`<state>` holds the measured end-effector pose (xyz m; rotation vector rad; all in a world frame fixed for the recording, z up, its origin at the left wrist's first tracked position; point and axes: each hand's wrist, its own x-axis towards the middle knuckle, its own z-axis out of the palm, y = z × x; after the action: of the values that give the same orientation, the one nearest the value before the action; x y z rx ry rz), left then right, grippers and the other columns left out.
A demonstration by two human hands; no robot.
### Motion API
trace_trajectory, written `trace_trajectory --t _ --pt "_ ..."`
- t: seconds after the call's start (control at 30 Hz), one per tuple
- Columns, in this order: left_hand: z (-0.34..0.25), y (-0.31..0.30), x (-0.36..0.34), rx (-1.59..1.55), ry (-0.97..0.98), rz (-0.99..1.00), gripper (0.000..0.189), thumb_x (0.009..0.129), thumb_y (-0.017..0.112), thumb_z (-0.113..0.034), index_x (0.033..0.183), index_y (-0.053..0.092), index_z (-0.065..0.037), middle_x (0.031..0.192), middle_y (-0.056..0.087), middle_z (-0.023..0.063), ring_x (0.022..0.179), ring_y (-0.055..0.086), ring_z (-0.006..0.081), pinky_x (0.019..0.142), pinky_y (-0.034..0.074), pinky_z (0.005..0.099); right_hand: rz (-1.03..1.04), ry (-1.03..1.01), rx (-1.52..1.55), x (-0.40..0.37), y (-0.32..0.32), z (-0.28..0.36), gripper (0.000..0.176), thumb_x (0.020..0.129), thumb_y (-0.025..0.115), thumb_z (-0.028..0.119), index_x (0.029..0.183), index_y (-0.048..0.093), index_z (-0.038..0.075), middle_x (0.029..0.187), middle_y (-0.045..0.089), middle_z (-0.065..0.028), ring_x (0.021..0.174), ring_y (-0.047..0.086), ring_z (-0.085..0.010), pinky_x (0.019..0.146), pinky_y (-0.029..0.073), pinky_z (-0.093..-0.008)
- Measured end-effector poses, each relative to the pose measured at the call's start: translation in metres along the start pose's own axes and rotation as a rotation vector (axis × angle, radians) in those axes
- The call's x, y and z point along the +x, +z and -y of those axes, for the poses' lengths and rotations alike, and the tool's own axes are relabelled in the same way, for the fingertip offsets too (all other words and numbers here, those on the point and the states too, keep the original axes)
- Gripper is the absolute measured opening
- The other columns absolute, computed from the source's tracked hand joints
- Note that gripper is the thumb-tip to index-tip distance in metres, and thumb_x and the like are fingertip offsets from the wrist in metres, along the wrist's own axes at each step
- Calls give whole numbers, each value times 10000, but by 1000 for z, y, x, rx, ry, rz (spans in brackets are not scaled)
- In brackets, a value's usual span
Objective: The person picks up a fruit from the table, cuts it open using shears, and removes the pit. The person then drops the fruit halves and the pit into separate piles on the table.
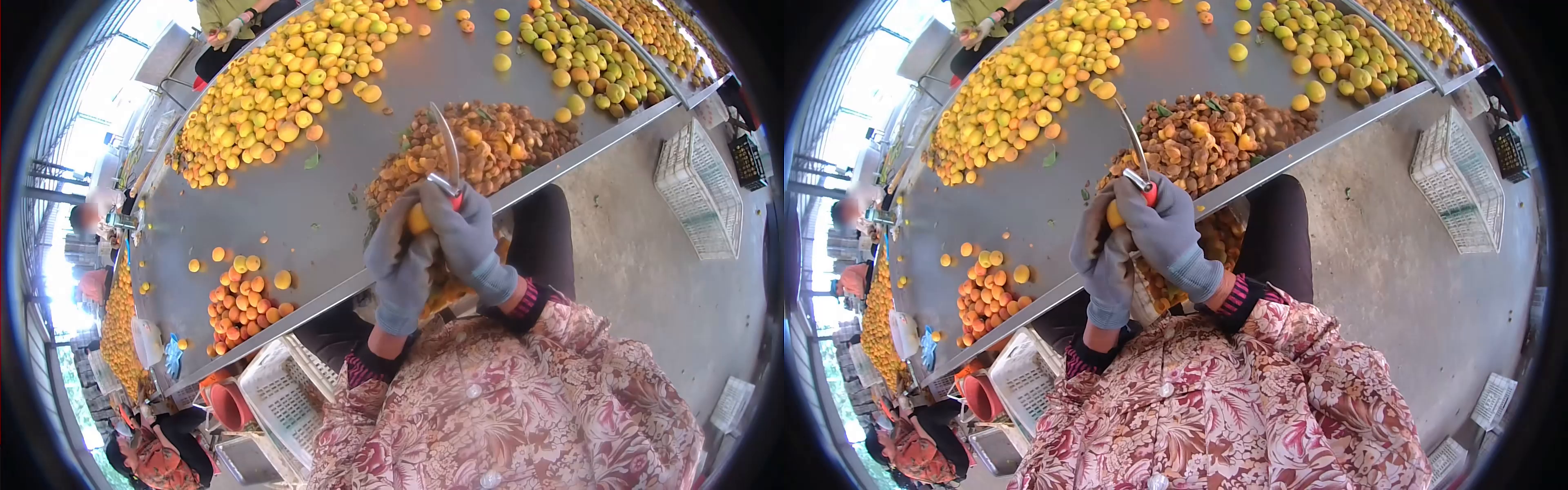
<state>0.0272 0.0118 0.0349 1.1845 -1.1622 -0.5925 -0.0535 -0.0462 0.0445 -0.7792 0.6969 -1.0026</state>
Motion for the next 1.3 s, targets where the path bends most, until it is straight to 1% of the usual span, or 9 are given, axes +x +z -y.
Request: trace_trajectory --t 0.2,0.33,0.43,0.5,0.57,0.83,1.03,1.13,1.3 --pt "-1 -5 7 76 128 43 560 878 596 -324 1265 442 49 1202 519 118 1090 506 189 940 395 327 212 232 242 6 -11 18 241 913 550 254 895 587 17 775 583 23 692 522 -28 624 447 -185" --pt "7 -12 3 149 115 105 569 874 597 -340 1267 444 43 1216 513 122 1093 509 195 931 407 324 161 140 -37 3 -10 18 256 905 551 276 899 594 24 785 599 8 686 542 -34 616 457 -189" --pt "-5 -10 2 -133 -153 35 419 826 615 -143 1195 511 25 1161 566 127 1050 552 241 905 421 344 106 55 -123 -1 -9 18 254 895 564 284 895 596 32 787 603 3 687 548 -33 612 460 -190" --pt "3 -17 2 237 115 94 412 832 622 -179 1173 521 30 1125 582 145 1012 569 260 869 434 344 113 51 -136 -2 -12 17 258 891 569 291 890 595 34 788 604 2 691 550 -33 613 462 -192" --pt "8 -22 -2 248 126 124 434 860 610 -203 1208 490 28 1170 547 127 1059 540 226 904 426 331 197 335 164 3 -20 17 245 886 580 268 894 589 23 786 598 2 712 548 -36 640 470 -197" --pt "7 -13 -6 98 66 70 421 877 603 -143 1244 463 6 1228 508 118 1115 513 200 948 413 321 87 121 24 -4 -14 9 252 887 580 253 944 568 9 831 591 -10 718 545 -48 635 471 -198" --pt "6 -25 -6 519 191 220 403 863 532 -55 1248 448 30 1146 554 154 1063 536 221 881 440 323 151 281 46 -3 -17 11 223 885 577 228 936 566 11 822 579 9 712 530 -39 632 458 -196" --pt "7 -16 -3 385 145 148 376 884 518 -184 1187 487 37 1055 571 176 978 552 266 821 443 355 124 185 16 -3 -14 7 228 884 578 247 903 569 21 776 565 24 674 507 -27 594 430 -183" --pt "10 -12 9 933 466 -7 443 874 453 -450 916 557 -22 913 544 138 825 519 316 793 373 415 73 167 -11 -6 -9 7 250 883 586 280 817 570 39 692 530 47 616 462 -12 546 391 -172"
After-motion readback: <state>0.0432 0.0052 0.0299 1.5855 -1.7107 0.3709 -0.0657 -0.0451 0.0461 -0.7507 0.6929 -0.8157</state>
